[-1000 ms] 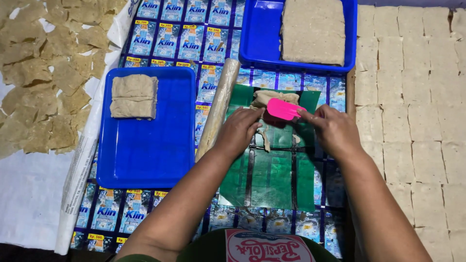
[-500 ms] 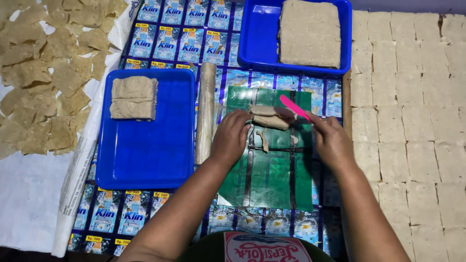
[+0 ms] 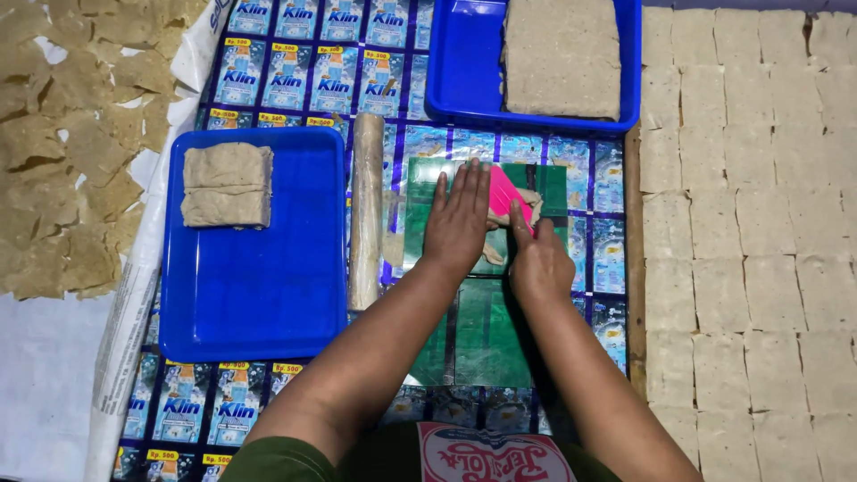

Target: Slicing blocks of food and arranging the pieces on a tray and a mat.

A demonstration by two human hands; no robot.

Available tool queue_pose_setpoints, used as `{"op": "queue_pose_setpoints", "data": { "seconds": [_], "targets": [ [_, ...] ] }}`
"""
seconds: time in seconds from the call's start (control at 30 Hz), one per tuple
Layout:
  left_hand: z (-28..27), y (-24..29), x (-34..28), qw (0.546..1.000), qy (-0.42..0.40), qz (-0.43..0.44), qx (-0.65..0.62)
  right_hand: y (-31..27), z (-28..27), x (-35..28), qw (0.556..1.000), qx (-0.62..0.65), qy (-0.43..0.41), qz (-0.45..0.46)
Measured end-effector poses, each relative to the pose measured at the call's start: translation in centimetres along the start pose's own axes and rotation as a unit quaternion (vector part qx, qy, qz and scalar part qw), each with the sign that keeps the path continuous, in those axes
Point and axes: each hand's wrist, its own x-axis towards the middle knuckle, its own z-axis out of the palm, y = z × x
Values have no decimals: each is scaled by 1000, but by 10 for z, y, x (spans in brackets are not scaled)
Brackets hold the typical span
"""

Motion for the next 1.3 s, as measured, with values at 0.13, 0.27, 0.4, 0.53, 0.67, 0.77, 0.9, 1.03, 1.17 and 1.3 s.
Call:
{"op": "queue_pose_setpoints", "data": {
  "seconds": [0.13, 0.27, 0.4, 0.53, 0.67, 0.77, 0.9, 1.03, 1.17, 1.3],
  "targets": [
    [-5, 1, 1, 1000, -4, -19, -11, 7, -13, -4, 999, 52, 7, -15],
    [-60, 4, 3, 994, -76, -35, -67, -4, -13, -27, 998, 57, 29, 13],
    [-42, -4, -4, 993, -84, -23, -80, 6, 12, -23, 999, -4, 49, 18],
    [-23, -11, 1, 998, -16, 6, -59, 24, 12, -2, 999, -17, 48, 7],
    [-26, -12, -4, 998, -47, 2, -49, 48, -21, 4, 997, 74, -18, -21],
    [-29, -10, -7, 997, -63, 5, -35, 53, -47, 2, 992, 125, -22, -22],
    [-34, -9, -4, 995, -87, -9, -45, 37, -26, 3, 997, 68, -24, 39],
    [-56, -5, -2, 990, -120, -27, -68, 38, -2, 7, 996, 43, -54, 55],
    [-66, -17, -9, 986, -126, -23, -103, 67, 1, 1, 995, 98, -6, 20],
    [-68, -43, -49, 995, 13, -76, -56, 94, -25, -46, 991, 49, 84, 91]
  ]
}}
